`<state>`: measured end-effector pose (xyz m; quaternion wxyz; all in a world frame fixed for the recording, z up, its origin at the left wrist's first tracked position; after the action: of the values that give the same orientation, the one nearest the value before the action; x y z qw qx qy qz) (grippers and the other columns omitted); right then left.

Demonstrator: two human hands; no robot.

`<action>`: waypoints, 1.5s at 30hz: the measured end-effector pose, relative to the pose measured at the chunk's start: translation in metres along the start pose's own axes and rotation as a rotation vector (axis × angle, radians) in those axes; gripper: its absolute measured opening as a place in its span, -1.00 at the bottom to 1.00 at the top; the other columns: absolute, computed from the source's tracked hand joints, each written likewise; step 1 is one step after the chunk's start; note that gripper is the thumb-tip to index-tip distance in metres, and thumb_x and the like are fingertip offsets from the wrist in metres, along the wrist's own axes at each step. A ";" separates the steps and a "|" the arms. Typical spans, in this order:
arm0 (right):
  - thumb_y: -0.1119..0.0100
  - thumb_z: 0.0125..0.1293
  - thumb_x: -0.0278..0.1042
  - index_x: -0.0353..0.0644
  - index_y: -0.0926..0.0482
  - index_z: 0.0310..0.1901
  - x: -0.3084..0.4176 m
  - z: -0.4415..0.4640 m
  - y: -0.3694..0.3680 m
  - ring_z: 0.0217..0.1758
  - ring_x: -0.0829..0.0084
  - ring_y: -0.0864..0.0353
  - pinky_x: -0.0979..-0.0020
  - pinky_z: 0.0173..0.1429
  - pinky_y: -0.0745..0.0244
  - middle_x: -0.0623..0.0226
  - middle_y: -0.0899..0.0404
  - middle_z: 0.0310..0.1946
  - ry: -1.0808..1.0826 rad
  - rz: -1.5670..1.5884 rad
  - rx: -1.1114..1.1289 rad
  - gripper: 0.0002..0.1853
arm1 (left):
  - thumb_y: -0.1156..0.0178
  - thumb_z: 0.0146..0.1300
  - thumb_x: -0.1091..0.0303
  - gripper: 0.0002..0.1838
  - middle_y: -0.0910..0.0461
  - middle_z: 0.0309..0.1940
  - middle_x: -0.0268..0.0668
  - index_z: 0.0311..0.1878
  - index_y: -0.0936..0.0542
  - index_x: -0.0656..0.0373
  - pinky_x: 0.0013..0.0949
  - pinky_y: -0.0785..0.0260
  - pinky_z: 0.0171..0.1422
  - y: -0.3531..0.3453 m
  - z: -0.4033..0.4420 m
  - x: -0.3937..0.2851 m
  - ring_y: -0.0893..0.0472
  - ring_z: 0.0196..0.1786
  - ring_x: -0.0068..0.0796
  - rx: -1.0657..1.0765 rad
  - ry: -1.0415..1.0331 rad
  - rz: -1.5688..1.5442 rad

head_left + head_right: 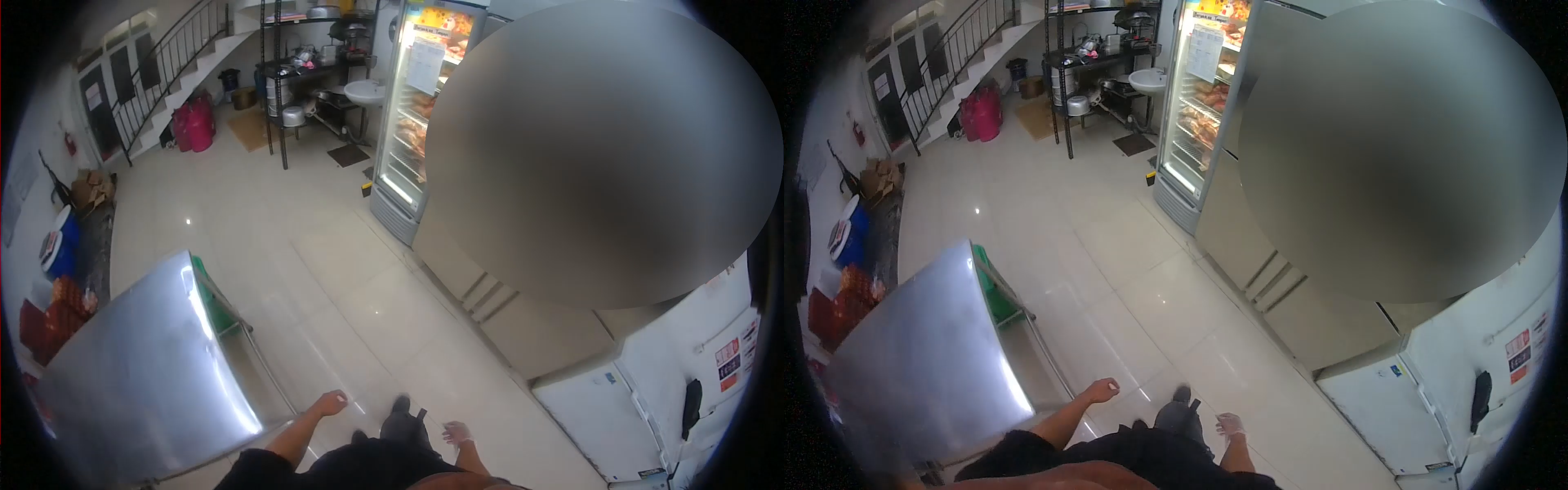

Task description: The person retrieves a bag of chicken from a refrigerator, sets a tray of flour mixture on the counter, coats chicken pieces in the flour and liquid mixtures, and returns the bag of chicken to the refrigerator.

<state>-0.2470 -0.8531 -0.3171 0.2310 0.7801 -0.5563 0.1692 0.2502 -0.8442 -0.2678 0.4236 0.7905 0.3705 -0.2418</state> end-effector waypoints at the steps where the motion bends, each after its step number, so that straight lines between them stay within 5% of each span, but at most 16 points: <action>1: -0.25 0.45 -0.18 -0.15 -0.55 0.09 0.022 0.019 -0.002 -0.47 0.35 -0.64 0.31 -0.42 -0.59 0.14 -0.69 -0.34 0.000 0.027 -0.001 -0.69 | -0.17 0.36 -0.05 -0.54 -0.69 0.05 0.01 0.04 -0.68 0.14 -0.04 -0.47 0.32 0.017 0.024 -0.004 -0.64 0.17 0.06 -0.002 0.026 -0.054; 5: -0.27 0.44 -0.18 -0.20 -0.59 0.02 0.128 0.142 0.014 -0.48 0.37 -0.62 0.29 -0.42 -0.53 0.17 -0.67 -0.36 0.025 0.138 -0.046 -0.70 | -0.18 0.38 -0.04 -0.55 -0.68 0.08 0.02 0.03 -0.69 0.15 -0.08 -0.52 0.27 0.073 0.123 0.020 -0.68 0.10 0.05 -0.154 0.008 0.070; 7: -0.25 0.44 -0.17 -0.21 -0.60 -0.03 0.201 0.203 0.030 -0.48 0.35 -0.63 0.26 -0.41 -0.54 0.16 -0.67 -0.36 0.080 0.159 -0.050 -0.73 | -0.23 0.37 0.13 -0.67 -0.72 0.00 -0.13 0.11 -0.68 0.03 -0.17 -0.64 -0.06 0.088 0.164 0.064 -0.75 -0.18 -0.22 0.001 0.087 0.112; 9: -0.22 0.44 -0.16 -0.22 -0.60 -0.08 0.299 0.257 0.013 -0.49 0.31 -0.63 0.24 -0.39 -0.54 0.15 -0.67 -0.37 0.185 0.163 -0.003 -0.73 | -0.07 0.50 0.08 -0.60 -0.69 0.09 -0.07 0.03 -0.70 0.20 -0.10 -0.65 -0.05 0.117 0.177 0.071 -0.77 -0.11 -0.18 0.409 0.456 0.124; 14: -0.18 0.38 -0.18 -0.18 -0.64 -0.11 0.580 0.439 -0.096 -0.40 0.31 -0.63 0.26 -0.29 -0.53 0.16 -0.68 -0.33 0.571 -0.609 0.100 -0.76 | -0.15 0.47 0.23 -0.77 -0.71 -0.20 -0.09 0.02 -0.60 0.16 -0.15 -0.65 -0.21 0.246 0.216 0.070 -0.73 -0.28 -0.20 -0.341 0.604 -0.746; 17: -0.22 0.36 -0.26 -0.11 -0.65 -0.01 0.805 0.401 -0.190 -0.26 0.45 -0.59 0.35 -0.21 -0.51 0.32 -0.65 -0.27 0.599 -0.183 0.235 -0.77 | -0.19 0.45 0.24 -0.77 -0.70 -0.27 -0.11 0.00 -0.59 0.18 -0.15 -0.62 -0.30 0.294 0.239 0.078 -0.72 -0.34 -0.23 -0.524 0.667 -1.220; 22: -0.26 0.34 -0.36 -0.16 -0.54 0.26 1.075 0.403 -0.332 -0.09 0.50 -0.55 0.37 -0.02 -0.53 0.32 -0.61 -0.03 0.839 -0.036 0.305 -0.55 | -0.19 0.44 0.26 -0.79 -0.70 -0.31 -0.13 -0.01 -0.58 0.18 -0.20 -0.59 -0.37 0.403 0.315 0.107 -0.70 -0.38 -0.27 -0.536 0.736 -1.326; 24: -0.28 0.33 -0.35 -0.20 -0.49 0.31 1.166 0.436 -0.357 0.08 0.36 -0.60 0.31 0.18 -0.51 0.23 -0.61 0.06 1.010 -0.371 0.013 -0.48 | -0.19 0.44 0.27 -0.80 -0.69 -0.32 -0.13 -0.01 -0.58 0.17 -0.22 -0.58 -0.39 0.459 0.339 0.118 -0.70 -0.40 -0.28 -0.512 0.757 -1.296; 26: -0.32 0.31 -0.31 -0.22 -0.46 0.35 1.258 0.437 -0.372 0.19 0.23 -0.60 0.29 0.32 -0.44 0.18 -0.62 0.08 1.170 -0.171 -0.029 -0.42 | -0.19 0.44 0.28 -0.81 -0.69 -0.33 -0.14 -0.01 -0.58 0.17 -0.24 -0.56 -0.42 0.531 0.370 0.139 -0.69 -0.42 -0.30 -0.506 0.760 -1.230; 29: -0.32 0.34 -0.22 -0.23 -0.46 0.32 1.391 0.352 -0.350 0.09 0.19 -0.66 0.25 0.16 -0.54 0.08 -0.64 0.04 1.241 -0.304 -0.374 -0.44 | -0.19 0.44 0.29 -0.82 -0.69 -0.35 -0.15 -0.02 -0.57 0.17 -0.27 -0.55 -0.46 0.646 0.426 0.184 -0.68 -0.44 -0.32 -0.476 0.755 -1.083; 30: -0.27 0.40 -0.20 -0.23 -0.47 0.29 1.427 0.357 -0.333 -0.03 0.17 -0.71 0.19 0.02 -0.62 0.05 -0.66 -0.04 1.398 -0.379 -0.516 -0.50 | -0.19 0.44 0.29 -0.82 -0.68 -0.36 -0.15 -0.02 -0.57 0.16 -0.28 -0.54 -0.47 0.688 0.449 0.202 -0.68 -0.45 -0.32 -0.462 0.750 -1.027; 34: -0.30 0.36 -0.07 -0.26 -0.46 0.27 1.555 0.364 -0.267 0.15 -0.14 -0.63 0.04 0.26 -0.51 -0.16 -0.63 0.08 1.362 -0.295 -0.731 -0.42 | -0.19 0.44 0.31 -0.84 -0.68 -0.39 -0.17 -0.03 -0.56 0.16 -0.32 -0.51 -0.53 0.867 0.592 0.265 -0.66 -0.49 -0.35 -0.376 0.678 -0.836; 36: -0.27 0.37 -0.05 -0.27 -0.46 0.25 1.595 0.386 -0.253 0.12 -0.18 -0.63 0.01 0.23 -0.53 -0.20 -0.63 0.05 1.370 -0.373 -0.878 -0.44 | -0.21 0.38 0.17 -0.75 -0.68 -0.36 -0.18 -0.02 -0.58 0.12 -0.06 -0.56 -0.40 0.955 0.668 0.230 -0.69 -0.36 -0.16 -0.623 0.472 -0.483; 39: -0.24 0.39 -0.06 -0.28 -0.53 0.11 1.648 0.402 -0.270 0.03 -0.20 -0.66 -0.04 0.13 -0.55 -0.21 -0.66 -0.06 1.142 -0.434 -0.997 -0.54 | -0.20 0.43 0.30 -0.85 -0.61 -0.46 -0.29 -0.01 -0.55 0.07 -0.40 -0.45 -0.54 1.025 0.774 0.173 -0.63 -0.50 -0.45 -0.661 0.360 -0.655; 40: -0.25 0.39 -0.07 -0.28 -0.54 0.08 1.649 0.396 -0.277 -0.01 -0.20 -0.67 -0.04 0.11 -0.55 -0.19 -0.67 -0.10 1.155 -0.333 -1.024 -0.57 | -0.18 0.44 0.28 -0.81 -0.59 -0.44 -0.33 0.05 -0.54 0.04 -0.41 -0.46 -0.50 1.024 0.817 0.185 -0.64 -0.46 -0.47 -0.421 0.324 -1.020; 45: -0.26 0.39 -0.22 -0.23 -0.58 -0.05 1.661 0.414 -0.279 -0.16 -0.19 -0.70 -0.04 0.02 -0.55 -0.11 -0.72 -0.26 1.208 -0.100 -1.116 -0.73 | -0.32 0.34 0.31 -0.81 -0.72 -0.40 -0.20 -0.11 -0.65 0.21 -0.38 -0.57 -0.40 1.071 0.913 0.087 -0.72 -0.43 -0.44 -0.155 0.114 -0.457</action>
<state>0.5579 -2.3155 0.1539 0.8513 0.3493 -0.3031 0.2477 1.0873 -1.9788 -0.2817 0.3957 0.6636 0.5804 -0.2573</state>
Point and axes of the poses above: each hand's wrist, its own z-axis towards the middle knuckle, its own y-axis out of the back of the hand, x = y × z, the point moved 7 cm from there along z, towards the middle knuckle
